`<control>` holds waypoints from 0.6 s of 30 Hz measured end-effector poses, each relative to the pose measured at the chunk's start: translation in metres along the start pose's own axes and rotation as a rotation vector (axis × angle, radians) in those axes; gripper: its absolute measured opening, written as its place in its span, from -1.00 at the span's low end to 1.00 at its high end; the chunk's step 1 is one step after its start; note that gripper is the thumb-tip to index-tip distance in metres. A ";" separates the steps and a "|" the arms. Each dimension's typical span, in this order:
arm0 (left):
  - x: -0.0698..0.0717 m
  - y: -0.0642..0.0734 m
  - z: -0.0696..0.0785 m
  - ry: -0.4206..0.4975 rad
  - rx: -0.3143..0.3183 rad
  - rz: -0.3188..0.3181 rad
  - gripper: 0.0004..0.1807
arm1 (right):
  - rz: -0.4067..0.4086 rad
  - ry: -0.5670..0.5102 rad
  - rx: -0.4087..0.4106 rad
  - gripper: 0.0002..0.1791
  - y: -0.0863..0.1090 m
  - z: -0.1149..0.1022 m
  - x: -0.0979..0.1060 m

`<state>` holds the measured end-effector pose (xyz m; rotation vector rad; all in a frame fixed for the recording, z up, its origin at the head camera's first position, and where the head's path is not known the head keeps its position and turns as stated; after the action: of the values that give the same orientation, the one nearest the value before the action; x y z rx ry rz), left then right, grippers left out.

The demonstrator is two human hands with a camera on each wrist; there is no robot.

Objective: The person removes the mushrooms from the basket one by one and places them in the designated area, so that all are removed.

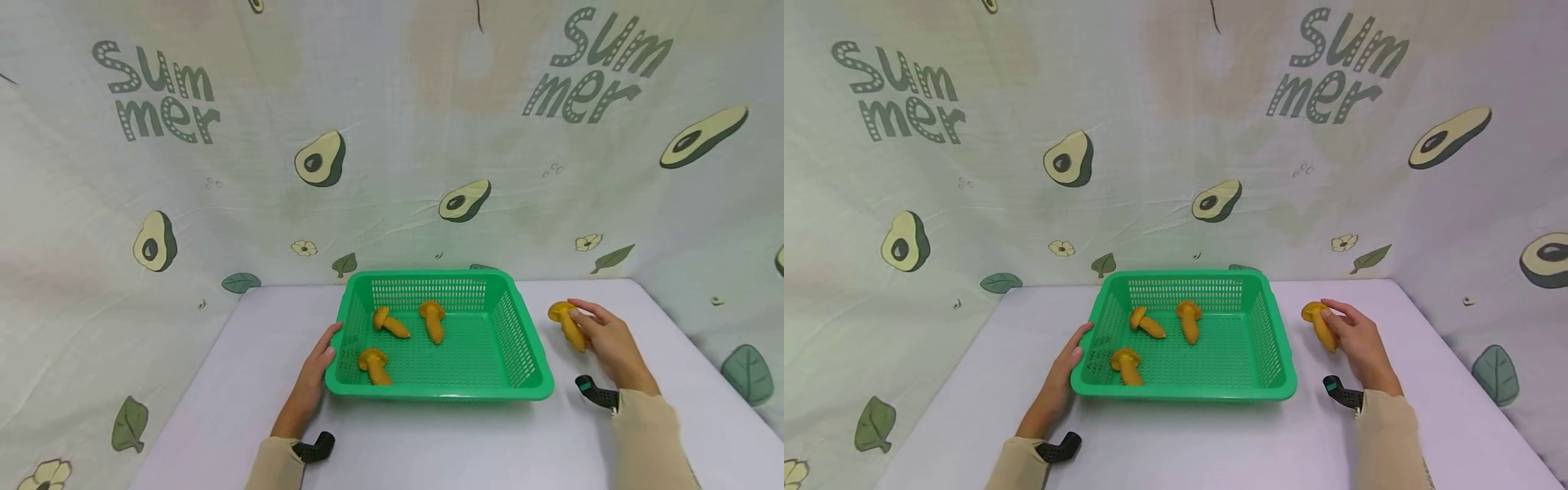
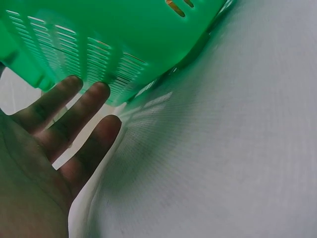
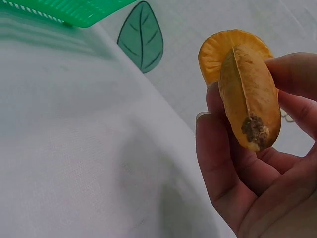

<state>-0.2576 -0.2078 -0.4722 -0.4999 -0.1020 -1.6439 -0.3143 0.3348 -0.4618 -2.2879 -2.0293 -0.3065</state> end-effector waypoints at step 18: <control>0.001 0.000 -0.003 -0.018 0.013 -0.010 -0.46 | 0.009 -0.031 -0.024 -0.25 -0.005 0.012 0.002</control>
<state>-0.2581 -0.2098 -0.4745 -0.5053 -0.1291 -1.6478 -0.3177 0.3395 -0.4736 -2.3296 -2.0404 -0.2985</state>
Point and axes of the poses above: each hand's wrist, its own y-axis away from the middle knuckle, its own x-axis out of the back of the hand, z = x × y, the point moved 7 cm from there along -y, towards the middle knuckle, and after that the axes turned 9 degrees about -y, right-handed, at the moved point
